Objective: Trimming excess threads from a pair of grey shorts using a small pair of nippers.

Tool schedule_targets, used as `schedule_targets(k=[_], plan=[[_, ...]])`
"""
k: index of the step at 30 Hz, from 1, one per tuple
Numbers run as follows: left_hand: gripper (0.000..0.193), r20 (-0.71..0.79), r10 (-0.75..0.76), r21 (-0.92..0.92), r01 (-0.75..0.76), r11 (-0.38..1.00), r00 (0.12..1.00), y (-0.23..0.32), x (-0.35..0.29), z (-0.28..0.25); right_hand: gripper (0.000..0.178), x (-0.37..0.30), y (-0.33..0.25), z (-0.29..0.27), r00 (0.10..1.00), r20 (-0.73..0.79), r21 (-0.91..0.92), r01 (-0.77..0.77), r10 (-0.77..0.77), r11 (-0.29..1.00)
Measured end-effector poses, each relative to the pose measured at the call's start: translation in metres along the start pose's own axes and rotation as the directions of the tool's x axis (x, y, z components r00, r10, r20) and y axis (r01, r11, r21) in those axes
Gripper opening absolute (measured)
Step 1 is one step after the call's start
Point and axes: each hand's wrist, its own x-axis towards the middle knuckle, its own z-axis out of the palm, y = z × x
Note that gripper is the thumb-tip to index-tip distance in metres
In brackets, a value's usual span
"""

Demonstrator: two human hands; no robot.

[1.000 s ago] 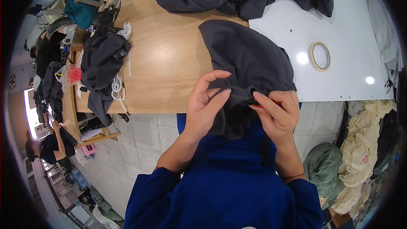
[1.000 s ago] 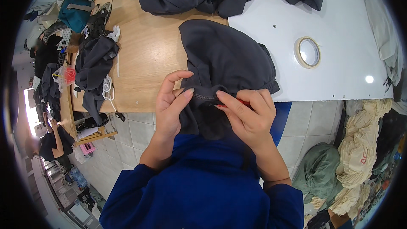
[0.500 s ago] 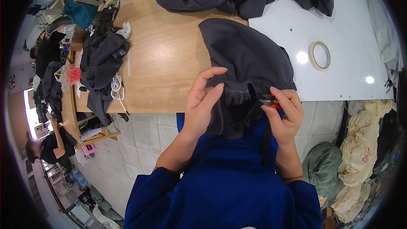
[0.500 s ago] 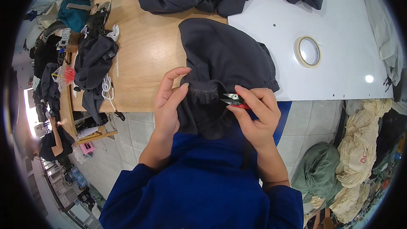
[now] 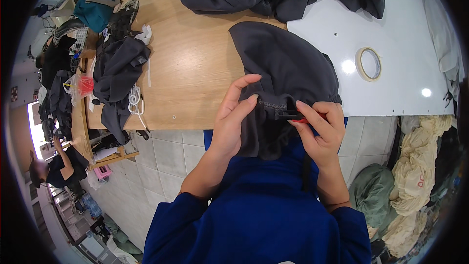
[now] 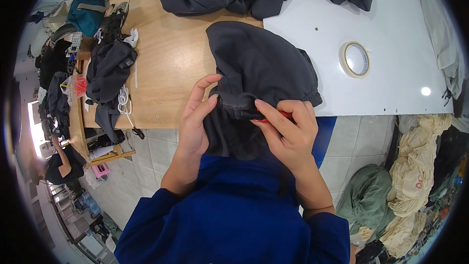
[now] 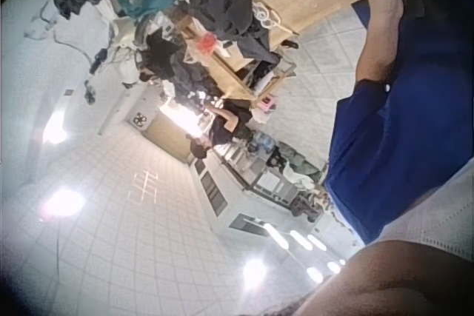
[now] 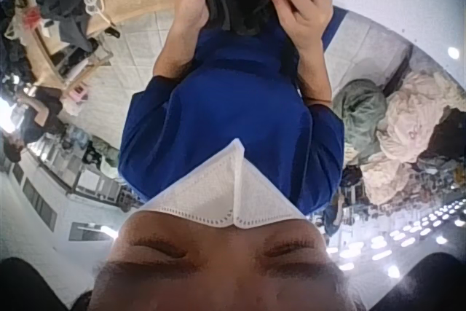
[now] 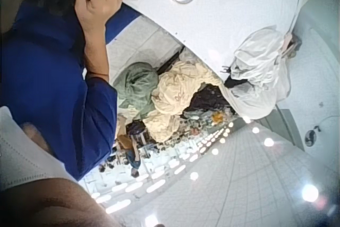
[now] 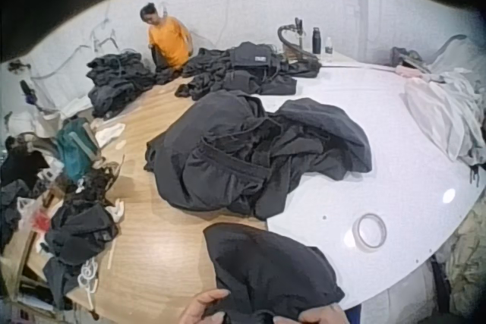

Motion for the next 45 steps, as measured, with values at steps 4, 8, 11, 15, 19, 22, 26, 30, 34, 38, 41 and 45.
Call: schedule_targets(k=[4,8,11,15,19,22,26,30,34,38,41,45], plan=[[0.037,0.003,-0.012,0.005,0.012,1.000,1.000,0.001,0.000,0.002,0.040,0.001,-0.001,0.001,0.999,-0.021,-0.036,0.026,-0.026,0.999],[0.037,0.036,-0.025,0.000,0.025,1.000,0.999,0.002,-0.002,0.002,0.039,0.004,-0.002,0.001,0.998,-0.029,-0.051,0.045,-0.047,0.998],[0.037,0.013,-0.009,0.021,0.009,1.000,1.000,0.002,-0.001,0.001,0.039,0.004,-0.003,0.002,0.998,-0.025,-0.037,0.049,-0.050,0.998],[0.037,0.032,-0.011,0.021,0.010,1.000,0.999,0.003,-0.002,0.001,0.038,0.003,-0.001,0.001,0.997,-0.033,-0.037,0.068,-0.069,0.997],[0.036,0.066,-0.034,0.034,0.032,0.999,0.997,0.002,-0.003,-0.007,0.041,0.002,-0.001,0.002,0.996,-0.005,0.154,-0.088,0.090,0.984],[0.030,0.092,0.035,0.177,-0.051,0.983,0.995,0.006,-0.006,0.003,0.043,0.009,-0.008,0.003,0.925,0.153,0.430,-0.379,0.348,0.819],[0.018,0.347,0.215,0.468,-0.367,0.804,0.913,0.001,-0.004,-0.015,0.032,-0.007,0.010,0.012,0.926,0.245,0.365,-0.363,0.288,0.857],[0.020,0.495,0.476,0.618,-0.679,0.396,0.727,0.007,-0.002,-0.020,0.021,-0.010,0.013,0.019,0.975,-0.123,0.312,-0.137,0.183,0.940],[0.019,0.501,0.594,0.606,-0.745,0.277,0.629,0.006,-0.003,-0.020,0.021,-0.014,0.009,0.019,0.974,-0.134,0.318,-0.130,0.180,0.939],[0.019,0.328,0.660,0.708,-0.639,0.302,0.676,0.011,-0.004,-0.029,0.021,-0.008,0.009,0.020,0.975,-0.078,0.335,-0.171,0.208,0.927],[0.016,-0.269,0.727,0.569,-0.504,0.649,0.632,0.035,0.020,-0.061,0.013,-0.011,0.012,0.013,0.939,-0.006,0.405,-0.312,0.344,0.859],[0.026,-0.431,0.619,0.587,-0.317,0.745,0.656,0.055,0.022,-0.077,0.017,-0.017,0.033,0.001,0.884,-0.013,0.523,-0.393,0.468,0.756]])
